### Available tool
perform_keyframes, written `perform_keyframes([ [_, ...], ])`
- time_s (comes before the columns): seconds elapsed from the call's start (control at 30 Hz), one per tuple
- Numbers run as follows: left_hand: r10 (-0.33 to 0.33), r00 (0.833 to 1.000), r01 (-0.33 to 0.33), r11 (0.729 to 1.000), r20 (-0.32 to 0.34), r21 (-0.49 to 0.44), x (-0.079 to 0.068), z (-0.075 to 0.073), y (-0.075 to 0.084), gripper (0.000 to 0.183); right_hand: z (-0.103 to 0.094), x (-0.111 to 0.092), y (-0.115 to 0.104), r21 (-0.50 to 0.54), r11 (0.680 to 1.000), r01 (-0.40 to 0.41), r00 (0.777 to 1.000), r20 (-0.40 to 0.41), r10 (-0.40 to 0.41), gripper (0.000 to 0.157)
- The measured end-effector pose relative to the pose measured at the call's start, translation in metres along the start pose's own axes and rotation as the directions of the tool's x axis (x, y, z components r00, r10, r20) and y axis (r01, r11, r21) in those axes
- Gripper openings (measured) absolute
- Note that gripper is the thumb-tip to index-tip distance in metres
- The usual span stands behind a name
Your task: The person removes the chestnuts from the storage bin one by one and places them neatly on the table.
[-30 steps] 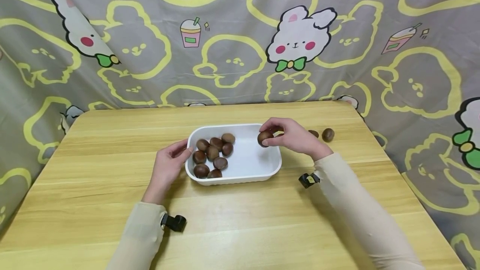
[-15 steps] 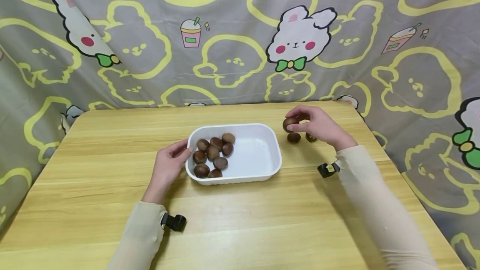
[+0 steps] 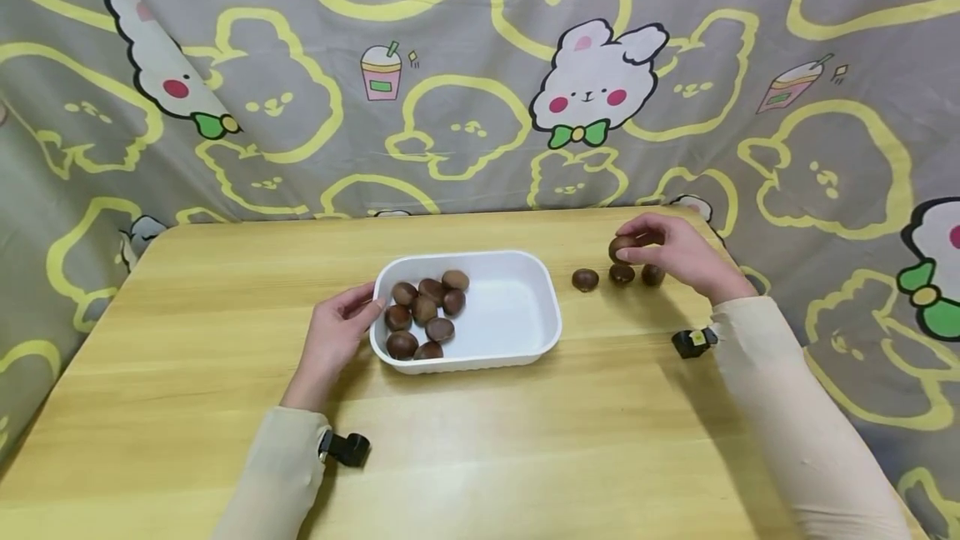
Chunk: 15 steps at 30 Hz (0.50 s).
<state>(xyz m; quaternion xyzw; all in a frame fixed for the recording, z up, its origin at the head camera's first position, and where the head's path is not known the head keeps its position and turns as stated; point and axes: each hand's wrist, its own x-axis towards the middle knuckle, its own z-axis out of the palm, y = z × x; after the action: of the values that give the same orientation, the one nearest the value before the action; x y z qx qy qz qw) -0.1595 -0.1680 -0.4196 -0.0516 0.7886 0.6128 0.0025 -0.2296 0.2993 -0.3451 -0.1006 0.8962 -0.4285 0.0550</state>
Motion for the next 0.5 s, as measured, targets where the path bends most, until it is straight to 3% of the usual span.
perform_keyframes([
  [0.2,-0.005,1.000,0.005,1.000,0.002,0.008,-0.005,-0.002,-0.001,0.043,-0.014,-0.007,0.020,0.009,1.000,0.011,1.000,-0.009,-0.011,0.042],
  [0.5,0.005,1.000,-0.005,1.000,0.002,-0.015,-0.003,0.000,0.001,0.042,-0.032,-0.012,0.046,0.055,0.995,-0.077,0.997,-0.023,0.079,0.046],
])
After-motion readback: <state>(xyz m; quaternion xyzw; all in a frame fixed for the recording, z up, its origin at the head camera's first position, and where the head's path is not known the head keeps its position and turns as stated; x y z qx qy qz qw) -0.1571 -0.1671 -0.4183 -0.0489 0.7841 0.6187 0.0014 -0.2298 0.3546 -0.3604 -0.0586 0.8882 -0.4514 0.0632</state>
